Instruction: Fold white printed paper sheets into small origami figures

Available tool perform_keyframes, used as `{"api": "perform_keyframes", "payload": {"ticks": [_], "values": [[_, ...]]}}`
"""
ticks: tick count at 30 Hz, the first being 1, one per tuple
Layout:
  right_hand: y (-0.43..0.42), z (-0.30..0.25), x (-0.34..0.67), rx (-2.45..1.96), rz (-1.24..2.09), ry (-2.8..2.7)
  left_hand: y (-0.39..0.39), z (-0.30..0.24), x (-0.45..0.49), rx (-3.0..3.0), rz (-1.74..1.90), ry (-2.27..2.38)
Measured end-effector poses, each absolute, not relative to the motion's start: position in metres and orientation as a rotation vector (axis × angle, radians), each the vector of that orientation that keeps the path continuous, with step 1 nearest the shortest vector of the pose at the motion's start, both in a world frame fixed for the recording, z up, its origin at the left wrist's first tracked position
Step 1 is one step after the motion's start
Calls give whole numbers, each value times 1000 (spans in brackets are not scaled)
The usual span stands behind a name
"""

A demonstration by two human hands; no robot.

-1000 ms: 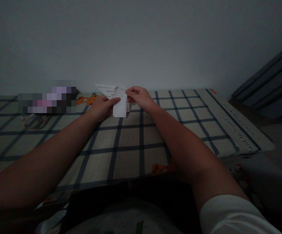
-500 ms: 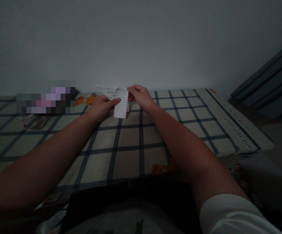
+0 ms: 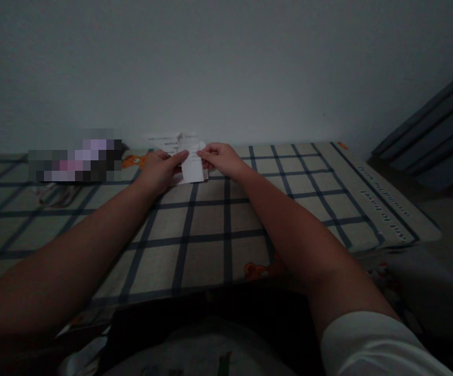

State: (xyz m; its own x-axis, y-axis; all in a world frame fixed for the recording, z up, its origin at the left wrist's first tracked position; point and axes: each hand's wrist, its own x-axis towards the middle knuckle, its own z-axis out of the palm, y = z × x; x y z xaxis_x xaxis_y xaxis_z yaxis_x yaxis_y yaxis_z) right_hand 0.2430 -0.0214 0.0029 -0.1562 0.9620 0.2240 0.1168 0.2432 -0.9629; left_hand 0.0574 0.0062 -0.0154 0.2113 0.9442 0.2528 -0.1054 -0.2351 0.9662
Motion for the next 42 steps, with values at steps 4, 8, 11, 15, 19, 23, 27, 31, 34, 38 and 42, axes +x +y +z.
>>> {"api": "perform_keyframes", "payload": {"ticks": [4, 8, 11, 15, 19, 23, 27, 31, 34, 38, 42], "values": [[-22, 3, 243, -1038, 1081, -1532, 5, -15, 58, 1424, 1254, 834], [-21, 1, 243, -1072, 1139, -1592, 3, -11, 58, 1382, 1280, 845], [-20, 0, 241, -1057, 1120, -1580, 2, -9, 59, 1366, 1280, 833], [-22, 1, 240, -1060, 1123, -1533, 5, -10, 59, 1357, 1310, 851], [-22, 0, 243, -1053, 1176, -1591, 8, -12, 58, 1309, 1370, 857], [-19, -3, 244, -999, 1150, -1565, 9, -12, 58, 1310, 1346, 850], [-20, -1, 242, -1022, 1207, -1547, 11, -12, 58, 1286, 1362, 878], [-25, 2, 242, -1052, 1209, -1560, 12, -11, 57, 1271, 1381, 894], [-25, 4, 243, -1068, 1169, -1547, 11, -11, 58, 1284, 1367, 872], [-19, 0, 246, -1082, 1134, -1549, 8, -12, 58, 1338, 1340, 883], [-11, -8, 250, -1045, 1047, -1571, 5, -12, 58, 1423, 1273, 826]]}}
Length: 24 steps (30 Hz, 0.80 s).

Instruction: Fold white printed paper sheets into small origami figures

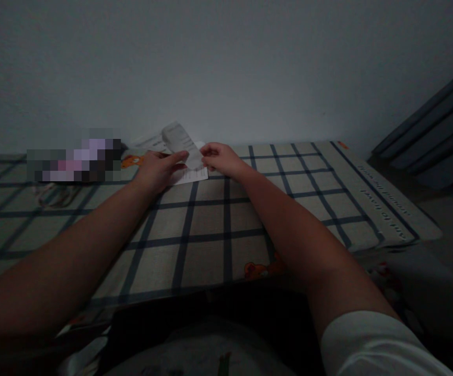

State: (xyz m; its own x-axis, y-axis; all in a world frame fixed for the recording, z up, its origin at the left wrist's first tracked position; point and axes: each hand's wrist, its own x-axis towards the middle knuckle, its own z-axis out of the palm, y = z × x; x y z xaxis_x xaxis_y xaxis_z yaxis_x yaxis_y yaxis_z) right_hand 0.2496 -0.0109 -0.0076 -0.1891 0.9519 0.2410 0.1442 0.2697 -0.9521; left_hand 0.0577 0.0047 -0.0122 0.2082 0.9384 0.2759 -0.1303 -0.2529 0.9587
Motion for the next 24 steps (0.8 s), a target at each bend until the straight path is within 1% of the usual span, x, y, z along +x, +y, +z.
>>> {"api": "perform_keyframes", "payload": {"ticks": [5, 7, 9, 12, 17, 20, 24], "values": [[-6, -9, 255, -1008, 791, -1543, 6, -12, 57, 1556, 1320, 758], [-6, -8, 256, -982, 734, -1503, 8, -10, 57, 1454, 1296, 711], [-7, -6, 256, -977, 712, -1460, 10, -8, 57, 1327, 1232, 766], [-9, -3, 254, -986, 713, -1435, 9, -5, 58, 1169, 1028, 743], [-11, -1, 253, -936, 700, -1427, 2, -12, 59, 1270, 927, 698], [-11, -1, 252, -936, 748, -1387, 1, -14, 60, 1282, 955, 700], [-12, -1, 250, -969, 926, -1360, 4, -13, 61, 1268, 1103, 700]]}}
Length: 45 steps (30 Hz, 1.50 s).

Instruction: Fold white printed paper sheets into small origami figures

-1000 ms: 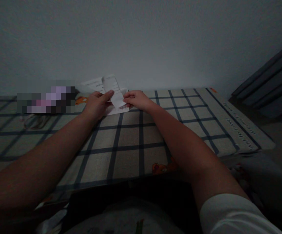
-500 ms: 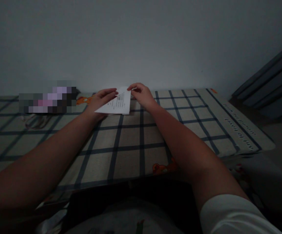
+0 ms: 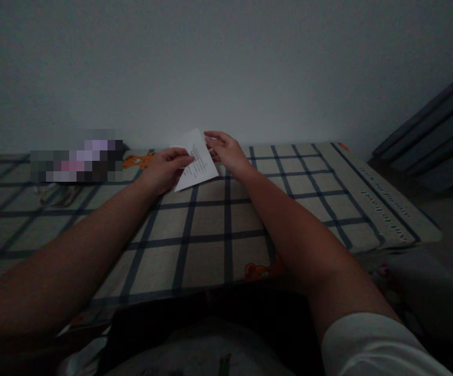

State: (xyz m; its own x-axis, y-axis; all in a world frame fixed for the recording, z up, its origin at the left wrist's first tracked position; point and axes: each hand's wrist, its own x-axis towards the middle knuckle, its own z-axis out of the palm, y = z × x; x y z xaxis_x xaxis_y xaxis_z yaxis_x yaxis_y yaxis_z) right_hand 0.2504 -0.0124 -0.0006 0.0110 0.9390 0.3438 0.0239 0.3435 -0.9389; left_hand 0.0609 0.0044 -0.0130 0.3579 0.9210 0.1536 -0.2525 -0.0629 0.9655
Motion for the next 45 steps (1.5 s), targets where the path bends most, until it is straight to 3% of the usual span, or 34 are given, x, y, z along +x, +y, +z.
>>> {"api": "perform_keyframes", "payload": {"ticks": [16, 45], "values": [[-11, -3, 249, -795, 1208, -1306, 3, -11, 60, 1245, 1089, 651], [-16, 3, 255, -861, 1258, -1311, 6, -15, 60, 1326, 1106, 678]]}}
